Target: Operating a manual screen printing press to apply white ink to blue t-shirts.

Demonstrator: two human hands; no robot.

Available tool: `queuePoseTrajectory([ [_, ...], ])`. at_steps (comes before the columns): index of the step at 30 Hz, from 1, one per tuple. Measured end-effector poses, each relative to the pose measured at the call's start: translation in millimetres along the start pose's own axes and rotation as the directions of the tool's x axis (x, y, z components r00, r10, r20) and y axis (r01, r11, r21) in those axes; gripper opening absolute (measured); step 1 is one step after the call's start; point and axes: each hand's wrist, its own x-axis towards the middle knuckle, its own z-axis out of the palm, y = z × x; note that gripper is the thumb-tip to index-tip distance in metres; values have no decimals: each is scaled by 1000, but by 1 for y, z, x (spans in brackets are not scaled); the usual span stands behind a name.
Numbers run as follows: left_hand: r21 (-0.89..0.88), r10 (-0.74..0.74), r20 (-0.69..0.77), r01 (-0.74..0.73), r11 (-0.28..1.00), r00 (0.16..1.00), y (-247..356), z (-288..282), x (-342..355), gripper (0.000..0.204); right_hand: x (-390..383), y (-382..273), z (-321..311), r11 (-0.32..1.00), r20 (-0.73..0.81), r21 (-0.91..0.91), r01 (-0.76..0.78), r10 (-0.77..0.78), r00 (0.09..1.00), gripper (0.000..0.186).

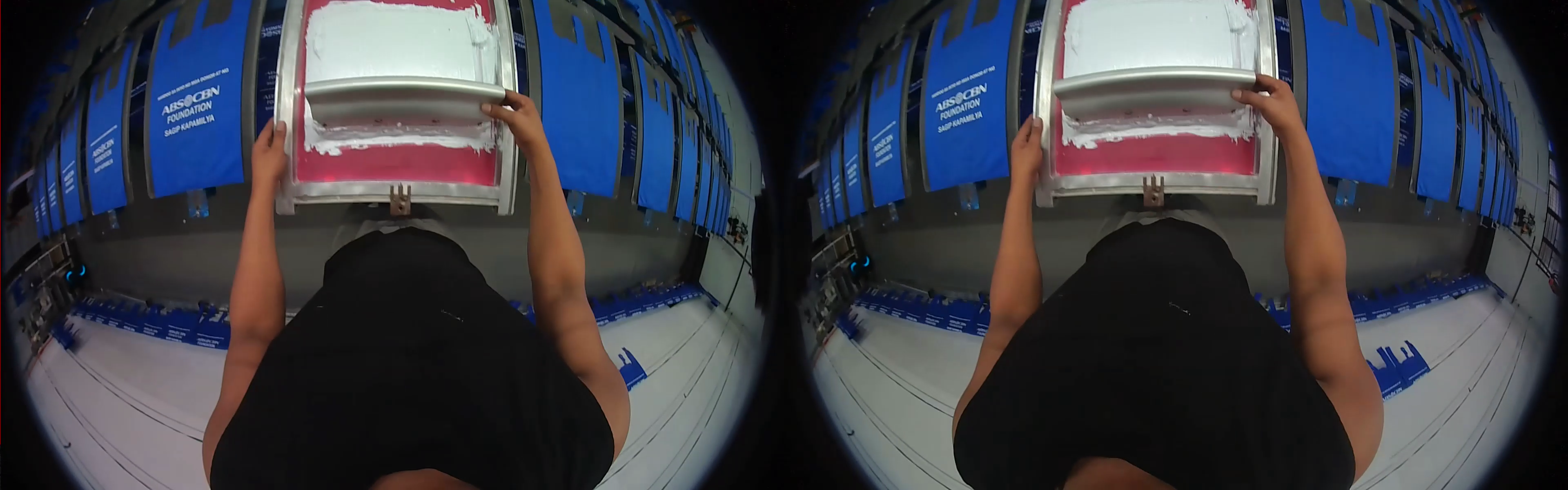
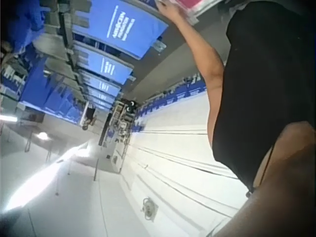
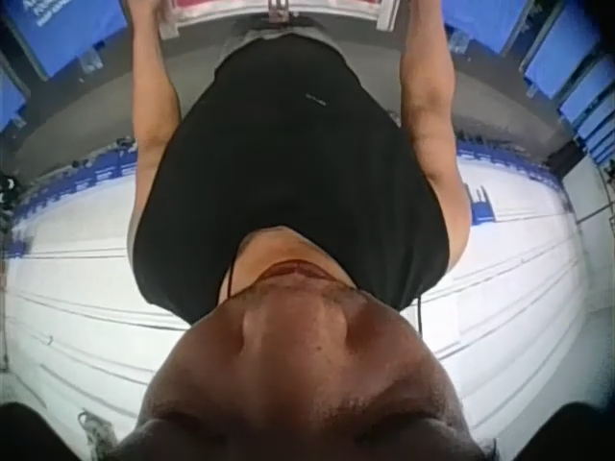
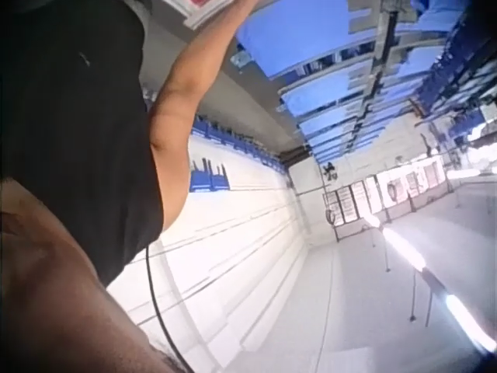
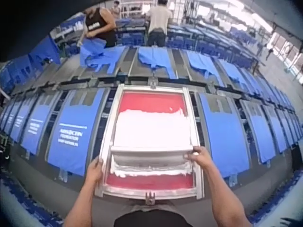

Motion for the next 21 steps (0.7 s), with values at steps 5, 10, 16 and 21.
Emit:
queuePoseTrajectory([
  [5,-77,26,-18,-27,997,1000,-6,-3,-1,58,-10,5,19,997,1,72,-19,19,1000,43],
  [10,-82,37,11,-36,996,999,-20,-14,-3,57,-14,-1,26,999,-15,39,-25,25,1000,44],
  [16,342,369,-80,-323,883,926,7,-21,-9,52,-22,-25,19,956,91,-291,40,-14,996,45],
  [21,452,688,383,-774,443,617,90,-18,-68,44,-96,-68,84,357,228,-873,332,-304,925,24],
])
